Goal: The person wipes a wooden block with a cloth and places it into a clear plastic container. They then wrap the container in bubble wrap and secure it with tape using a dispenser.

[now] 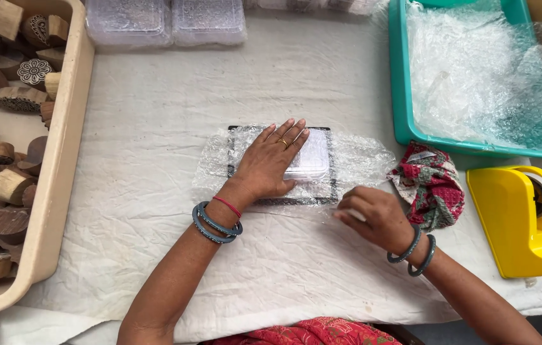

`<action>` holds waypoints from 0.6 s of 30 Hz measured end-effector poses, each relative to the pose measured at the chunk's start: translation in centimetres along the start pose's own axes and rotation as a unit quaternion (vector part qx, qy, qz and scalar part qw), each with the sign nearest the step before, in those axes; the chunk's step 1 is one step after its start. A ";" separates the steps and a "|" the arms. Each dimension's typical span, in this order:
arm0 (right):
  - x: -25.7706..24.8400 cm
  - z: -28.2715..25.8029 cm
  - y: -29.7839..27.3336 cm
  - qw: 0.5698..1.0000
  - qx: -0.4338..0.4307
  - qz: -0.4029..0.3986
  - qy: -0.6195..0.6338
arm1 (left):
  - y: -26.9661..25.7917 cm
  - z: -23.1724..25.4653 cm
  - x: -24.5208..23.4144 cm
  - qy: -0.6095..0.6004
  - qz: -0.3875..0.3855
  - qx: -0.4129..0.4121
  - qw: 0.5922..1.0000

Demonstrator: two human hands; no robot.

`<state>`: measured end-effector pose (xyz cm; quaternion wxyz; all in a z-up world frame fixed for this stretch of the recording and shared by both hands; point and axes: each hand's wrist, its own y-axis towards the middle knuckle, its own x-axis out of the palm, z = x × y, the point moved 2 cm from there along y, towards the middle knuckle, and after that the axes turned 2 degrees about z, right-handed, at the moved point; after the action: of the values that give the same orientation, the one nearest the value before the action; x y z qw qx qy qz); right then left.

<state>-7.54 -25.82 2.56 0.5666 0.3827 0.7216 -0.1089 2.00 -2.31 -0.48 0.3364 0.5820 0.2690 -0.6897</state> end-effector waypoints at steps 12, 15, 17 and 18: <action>0.3 1.2 2.1 0.997 -0.003 0.039 -0.073 | -2.8 -1.0 -1.0 -0.104 0.017 0.060 0.993; 1.0 -0.2 0.3 0.997 0.050 0.036 -0.052 | -2.6 -1.4 -0.6 -0.157 0.031 0.064 0.985; 1.5 -2.7 1.6 0.998 0.012 0.038 -0.050 | -2.4 -1.4 -0.5 -0.147 0.038 0.073 0.986; 1.8 -4.1 2.2 0.998 -0.028 0.038 -0.048 | -2.3 -1.4 -0.5 -0.136 0.045 0.079 0.986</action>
<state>-9.16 -21.14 2.87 0.6151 0.3882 0.6810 -0.0849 1.08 0.29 -0.30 0.3535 0.5188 0.1386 -0.7659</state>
